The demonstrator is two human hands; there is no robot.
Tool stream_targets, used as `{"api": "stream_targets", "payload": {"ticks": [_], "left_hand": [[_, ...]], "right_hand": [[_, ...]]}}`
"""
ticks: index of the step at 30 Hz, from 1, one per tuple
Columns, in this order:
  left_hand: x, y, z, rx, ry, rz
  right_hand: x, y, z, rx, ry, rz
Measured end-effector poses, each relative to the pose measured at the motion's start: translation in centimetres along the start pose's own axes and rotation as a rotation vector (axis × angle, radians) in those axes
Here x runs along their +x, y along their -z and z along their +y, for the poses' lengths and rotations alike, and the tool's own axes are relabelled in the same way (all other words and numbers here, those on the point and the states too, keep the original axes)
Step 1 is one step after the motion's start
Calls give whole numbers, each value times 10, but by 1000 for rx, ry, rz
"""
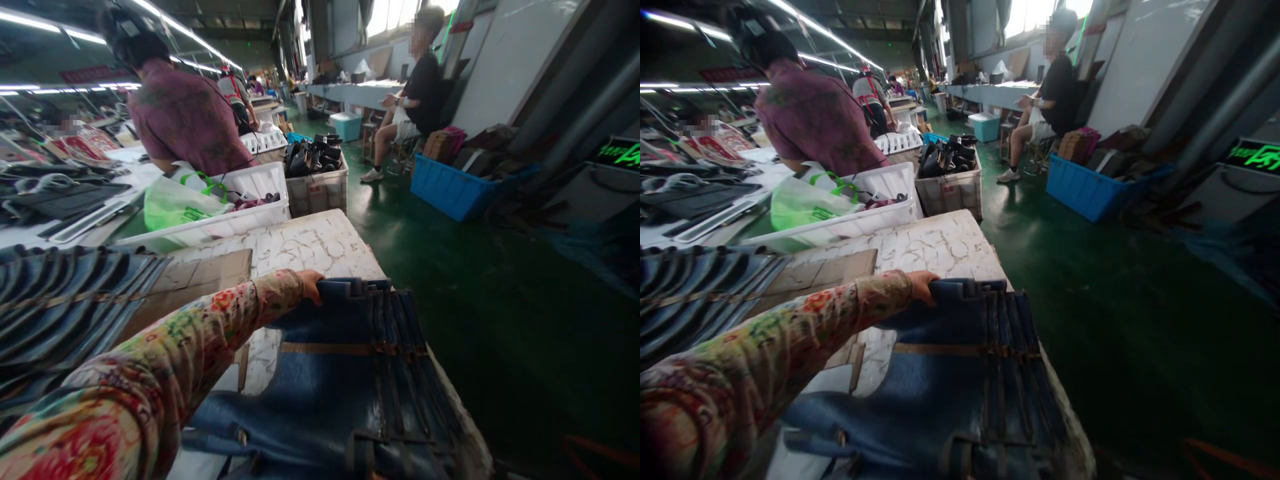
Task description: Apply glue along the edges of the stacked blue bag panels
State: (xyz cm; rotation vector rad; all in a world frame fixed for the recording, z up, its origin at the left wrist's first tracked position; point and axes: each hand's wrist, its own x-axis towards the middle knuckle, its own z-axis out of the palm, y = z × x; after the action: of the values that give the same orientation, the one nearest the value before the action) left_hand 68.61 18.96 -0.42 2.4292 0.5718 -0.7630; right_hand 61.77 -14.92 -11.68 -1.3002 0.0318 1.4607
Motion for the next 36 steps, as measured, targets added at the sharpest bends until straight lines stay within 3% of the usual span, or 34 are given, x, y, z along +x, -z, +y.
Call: {"api": "stream_targets", "payload": {"ticks": [2,5,9,12,15,18,22,25,28,31,33,36], "left_hand": [[0,19,-3,72,14,95],[5,57,-12,165,44,247],[21,120,-27,274,118,424],[34,165,-37,365,186,538],[49,180,-49,386,272,687],[71,150,-64,388,295,755],[103,78,-90,307,274,467],[108,48,-104,255,273,376],[92,42,-103,227,236,407],[59,31,-88,222,192,488],[33,11,-70,228,137,537],[-7,-39,-38,226,18,531]], "right_hand": [[4,1,-8,14,28,36],[35,-13,-41,129,98,105],[99,-46,-119,315,180,207],[149,-67,-179,318,296,179],[193,-75,-219,293,347,111],[225,-70,-229,263,328,77],[242,-59,-217,213,307,69],[238,-57,-206,160,329,56],[222,-55,-198,81,336,70],[195,-47,-191,-27,328,71],[168,-37,-188,-115,324,46],[108,-18,-188,-227,341,8]]}}
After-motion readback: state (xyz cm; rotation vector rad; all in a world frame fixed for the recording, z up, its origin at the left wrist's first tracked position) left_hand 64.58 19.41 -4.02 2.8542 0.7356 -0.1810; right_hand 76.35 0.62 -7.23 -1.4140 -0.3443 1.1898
